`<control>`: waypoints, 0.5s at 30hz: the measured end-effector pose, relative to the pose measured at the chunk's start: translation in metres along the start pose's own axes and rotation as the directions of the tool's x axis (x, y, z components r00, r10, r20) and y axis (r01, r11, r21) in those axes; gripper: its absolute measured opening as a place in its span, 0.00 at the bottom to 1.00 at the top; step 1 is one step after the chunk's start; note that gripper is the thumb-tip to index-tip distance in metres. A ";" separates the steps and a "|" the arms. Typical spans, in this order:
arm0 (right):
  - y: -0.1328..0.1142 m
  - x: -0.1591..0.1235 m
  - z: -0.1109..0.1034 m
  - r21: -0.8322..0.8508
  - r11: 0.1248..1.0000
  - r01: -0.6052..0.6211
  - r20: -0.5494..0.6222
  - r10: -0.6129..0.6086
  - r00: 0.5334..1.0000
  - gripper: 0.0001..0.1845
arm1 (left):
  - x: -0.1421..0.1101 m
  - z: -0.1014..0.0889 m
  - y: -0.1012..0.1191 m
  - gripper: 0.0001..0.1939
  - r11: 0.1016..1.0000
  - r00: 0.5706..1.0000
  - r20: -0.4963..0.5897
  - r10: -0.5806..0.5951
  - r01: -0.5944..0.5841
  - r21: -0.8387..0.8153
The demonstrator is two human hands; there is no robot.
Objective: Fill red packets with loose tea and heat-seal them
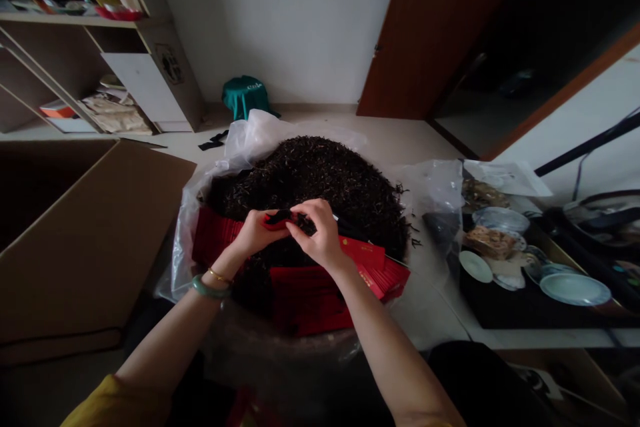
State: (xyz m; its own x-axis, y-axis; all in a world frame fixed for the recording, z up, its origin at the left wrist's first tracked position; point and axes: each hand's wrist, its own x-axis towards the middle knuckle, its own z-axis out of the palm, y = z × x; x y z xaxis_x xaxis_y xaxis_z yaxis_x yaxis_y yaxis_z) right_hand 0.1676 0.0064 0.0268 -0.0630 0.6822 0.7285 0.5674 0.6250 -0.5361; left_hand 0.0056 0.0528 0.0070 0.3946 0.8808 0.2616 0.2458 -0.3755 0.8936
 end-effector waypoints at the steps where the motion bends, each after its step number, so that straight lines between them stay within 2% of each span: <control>1: -0.002 0.002 -0.004 -0.085 0.996 0.037 0.035 -0.034 0.999 0.06 | 0.000 -0.001 0.001 0.12 0.998 1.000 -0.009 0.010 -0.009 0.068; 3: -0.006 0.008 -0.011 -0.251 0.963 0.095 0.146 -0.059 0.987 0.04 | -0.001 -0.001 0.002 0.12 0.979 0.999 -0.018 0.032 -0.027 0.203; 6: -0.007 0.016 -0.015 -0.401 0.907 0.131 0.315 0.002 0.949 0.01 | 0.000 0.001 0.000 0.14 0.953 0.999 -0.016 0.035 -0.028 0.301; 10: 0.002 0.018 -0.009 -0.410 0.902 0.134 0.470 0.084 0.879 0.03 | 0.000 0.006 -0.005 0.13 0.942 1.000 0.010 0.002 -0.006 0.336; 15: 0.014 0.011 0.000 -0.384 0.913 0.135 0.545 0.107 0.832 0.04 | 0.000 0.009 -0.012 0.10 0.954 0.997 0.048 -0.057 0.040 0.299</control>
State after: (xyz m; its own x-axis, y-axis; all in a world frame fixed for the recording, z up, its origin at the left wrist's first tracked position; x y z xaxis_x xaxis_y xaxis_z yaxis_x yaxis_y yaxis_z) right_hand 0.1750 0.0223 0.0274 -0.4392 0.8408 0.3164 0.8253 0.5168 -0.2277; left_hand 0.0108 0.0543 -0.0067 0.4220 0.8859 0.1925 0.5146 -0.4088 0.7537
